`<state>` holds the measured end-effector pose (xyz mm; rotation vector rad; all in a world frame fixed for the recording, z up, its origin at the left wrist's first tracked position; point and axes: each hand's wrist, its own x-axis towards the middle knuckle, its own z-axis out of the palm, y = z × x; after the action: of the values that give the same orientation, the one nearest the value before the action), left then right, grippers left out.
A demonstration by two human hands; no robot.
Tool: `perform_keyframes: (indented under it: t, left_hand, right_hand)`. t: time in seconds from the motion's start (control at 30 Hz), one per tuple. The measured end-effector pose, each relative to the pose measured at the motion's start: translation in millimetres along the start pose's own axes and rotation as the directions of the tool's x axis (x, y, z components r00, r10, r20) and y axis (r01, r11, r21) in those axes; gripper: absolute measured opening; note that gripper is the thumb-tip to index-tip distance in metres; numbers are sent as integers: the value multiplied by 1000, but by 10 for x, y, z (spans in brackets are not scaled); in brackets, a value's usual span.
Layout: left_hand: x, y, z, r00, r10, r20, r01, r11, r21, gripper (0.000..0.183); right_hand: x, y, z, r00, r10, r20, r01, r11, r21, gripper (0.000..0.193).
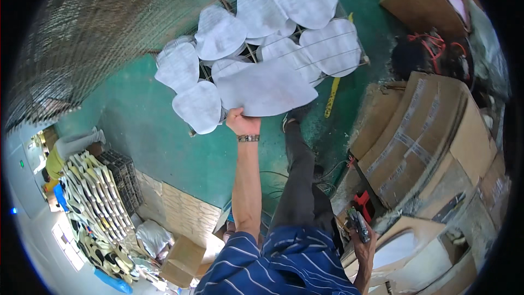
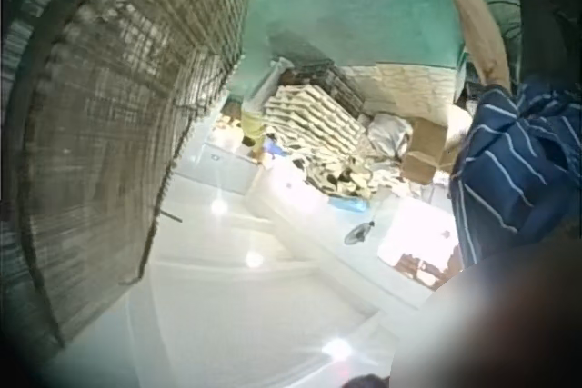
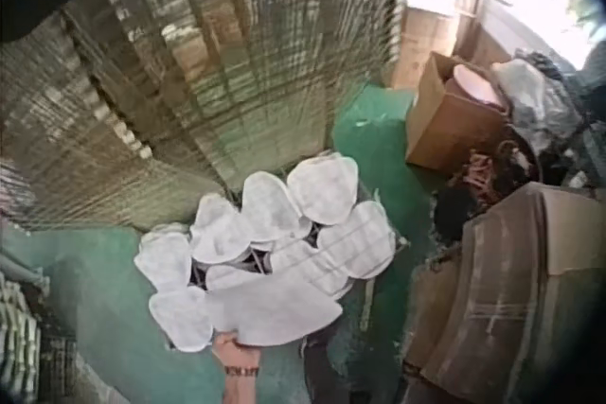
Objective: Picking up white foam inserts from a rack, placing them on a template, spraying them with an industrial spray gun, and returning them to the storage rack.
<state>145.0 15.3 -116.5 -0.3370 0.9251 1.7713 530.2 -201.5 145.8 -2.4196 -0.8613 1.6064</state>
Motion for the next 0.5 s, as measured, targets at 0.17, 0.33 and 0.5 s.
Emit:
perform_keyframes:
  t: [0.17,0.33,0.5]
  left_hand:
    - [1217,-84,-1308,972,165,-165,-184,977,-107,67]
    - [1927,-377,-2901,868,40,-494,-120,984,-131,53]
    - [1647,-669,-3419,700,16,-714,700,181,690,56]
  right_hand:
    - [813,-167,486,993,78,84,-72,995,-70,52]
    - [1267,45,771,965,233,118,-211,962,-176,53]
    - [1020,159,710,980,185,77,-174,976,-129,53]
